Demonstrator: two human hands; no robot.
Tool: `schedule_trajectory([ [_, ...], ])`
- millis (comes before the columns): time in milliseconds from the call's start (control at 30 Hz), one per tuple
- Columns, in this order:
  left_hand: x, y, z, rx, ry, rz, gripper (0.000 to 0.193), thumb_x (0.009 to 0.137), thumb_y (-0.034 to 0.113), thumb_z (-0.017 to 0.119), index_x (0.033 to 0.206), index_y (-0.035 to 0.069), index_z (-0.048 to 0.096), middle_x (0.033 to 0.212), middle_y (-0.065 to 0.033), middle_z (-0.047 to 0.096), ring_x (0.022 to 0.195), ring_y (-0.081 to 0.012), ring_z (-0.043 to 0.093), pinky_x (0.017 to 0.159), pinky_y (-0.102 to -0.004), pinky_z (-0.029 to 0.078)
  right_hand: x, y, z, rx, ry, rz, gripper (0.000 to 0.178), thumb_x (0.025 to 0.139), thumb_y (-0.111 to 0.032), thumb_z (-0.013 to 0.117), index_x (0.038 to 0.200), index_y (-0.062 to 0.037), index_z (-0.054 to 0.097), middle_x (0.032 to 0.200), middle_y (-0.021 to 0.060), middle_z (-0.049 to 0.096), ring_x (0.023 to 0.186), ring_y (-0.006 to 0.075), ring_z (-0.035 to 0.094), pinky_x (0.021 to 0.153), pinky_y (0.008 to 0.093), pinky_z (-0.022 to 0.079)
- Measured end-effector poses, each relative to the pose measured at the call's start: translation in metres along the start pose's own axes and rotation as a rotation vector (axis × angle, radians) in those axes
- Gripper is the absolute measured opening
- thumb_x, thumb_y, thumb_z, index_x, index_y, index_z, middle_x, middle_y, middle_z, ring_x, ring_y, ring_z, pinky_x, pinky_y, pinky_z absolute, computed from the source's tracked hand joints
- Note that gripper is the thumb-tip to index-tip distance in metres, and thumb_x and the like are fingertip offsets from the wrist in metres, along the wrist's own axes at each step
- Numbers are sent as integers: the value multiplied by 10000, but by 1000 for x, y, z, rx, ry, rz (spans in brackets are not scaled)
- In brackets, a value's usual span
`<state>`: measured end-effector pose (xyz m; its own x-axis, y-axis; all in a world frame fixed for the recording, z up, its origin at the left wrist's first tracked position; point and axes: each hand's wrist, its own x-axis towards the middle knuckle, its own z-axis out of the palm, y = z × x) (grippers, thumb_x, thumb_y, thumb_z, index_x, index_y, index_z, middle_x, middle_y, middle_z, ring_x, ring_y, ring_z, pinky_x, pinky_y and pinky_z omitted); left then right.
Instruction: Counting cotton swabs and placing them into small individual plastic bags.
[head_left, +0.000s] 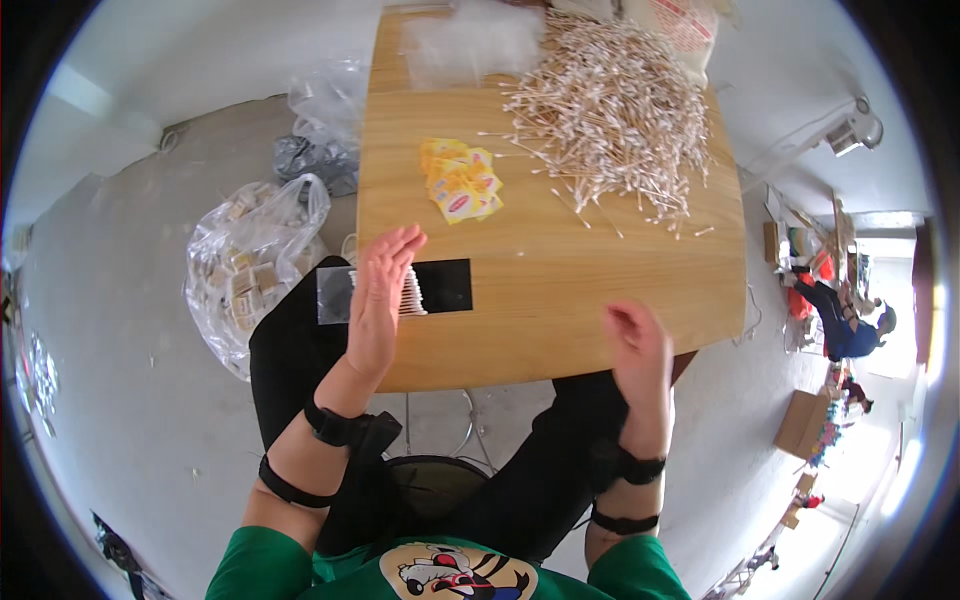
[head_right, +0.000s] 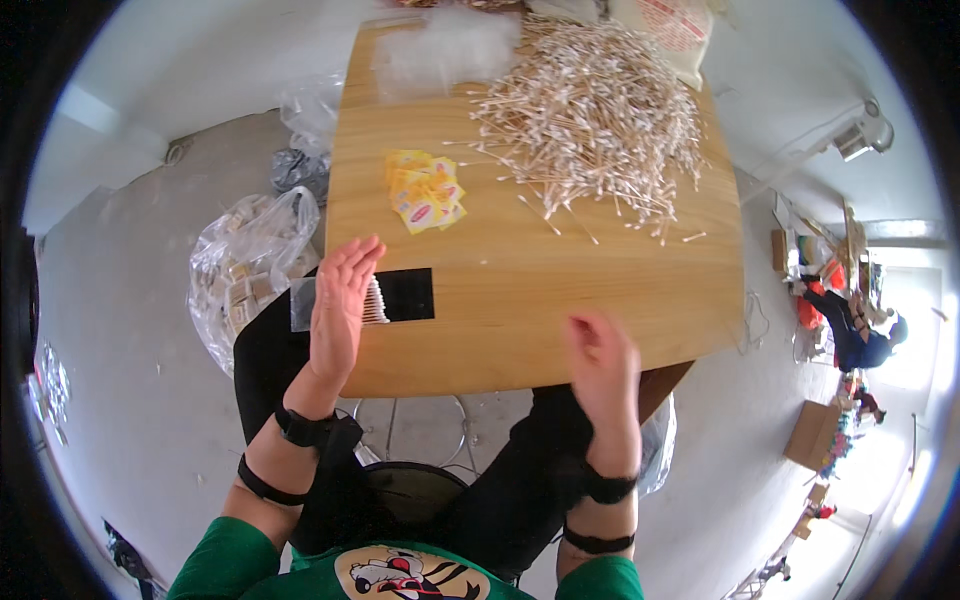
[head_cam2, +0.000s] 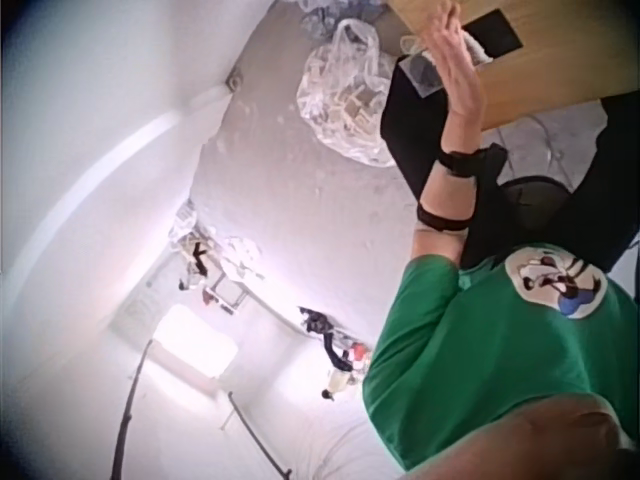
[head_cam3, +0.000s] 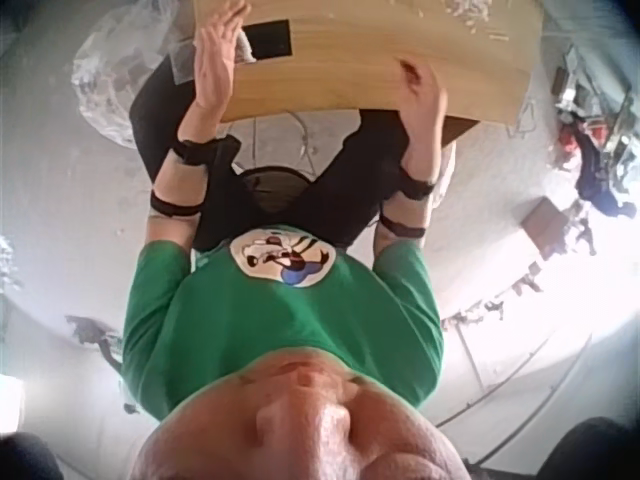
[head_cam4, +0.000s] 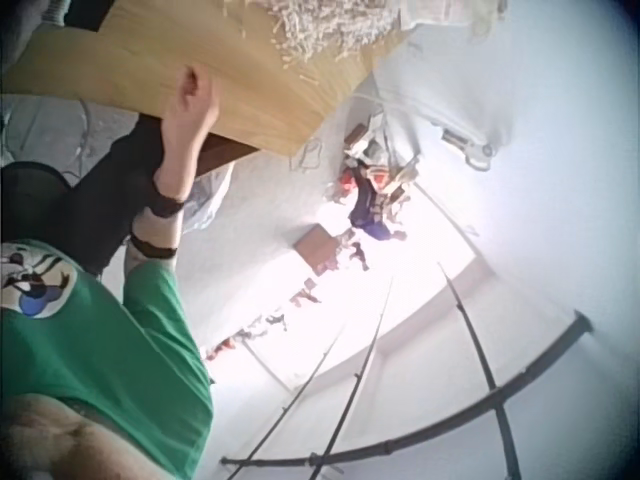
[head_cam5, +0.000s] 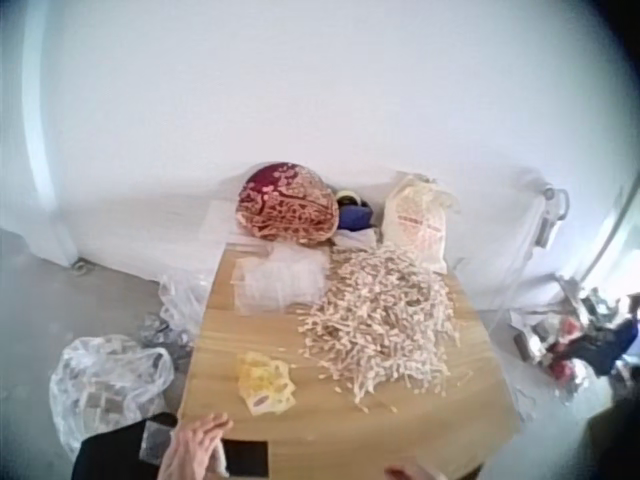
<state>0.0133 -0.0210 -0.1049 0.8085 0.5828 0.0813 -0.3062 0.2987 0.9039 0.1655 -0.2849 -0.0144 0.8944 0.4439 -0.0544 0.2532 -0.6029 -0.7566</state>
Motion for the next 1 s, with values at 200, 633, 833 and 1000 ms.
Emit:
schedule_trajectory([
  [200, 3, 5, -3, -63, 14, 59, 491, 1126, 360, 303, 1474, 18, 353, 1487, -196, 456, 1400, -319, 446, 1210, -433, 289, 73, -20, 90, -402, 15, -275, 117, 848, -82, 719, 912, -14, 649, 935, 173, 652, 927, 372, 636, 769, 444, 528],
  [633, 11, 12, -28, -47, 238, 143, 476, 1125, 367, 301, 1446, 27, 389, 1452, -200, 508, 1351, -315, 501, 1189, -435, 325, 32, -65, 146, -350, -447, -737, 598, 835, -236, 759, 1401, -133, 599, 1471, 184, 465, 1416, 397, 400, 1156, 525, 355],
  [833, 10, 19, -35, 48, 280, 144, 481, 1131, 358, 259, 1442, 14, 387, 1447, -206, 507, 1357, -307, 493, 1192, -437, 320, 27, -63, 154, -404, -450, -734, 590, 869, -315, 720, 1406, -110, 588, 1513, 165, 458, 1451, 371, 375, 1205, 530, 284],
  [1000, 7, 14, -44, 120, 262, 142, 501, 1133, 366, 239, 1457, 6, 367, 1473, -207, 484, 1383, -305, 465, 1205, -439, 295, 20, -59, 162, -428, -468, -727, 714, 873, -339, 705, 1469, -15, 483, 1571, 172, 418, 1490, 375, 335, 1219, 543, 244],
])
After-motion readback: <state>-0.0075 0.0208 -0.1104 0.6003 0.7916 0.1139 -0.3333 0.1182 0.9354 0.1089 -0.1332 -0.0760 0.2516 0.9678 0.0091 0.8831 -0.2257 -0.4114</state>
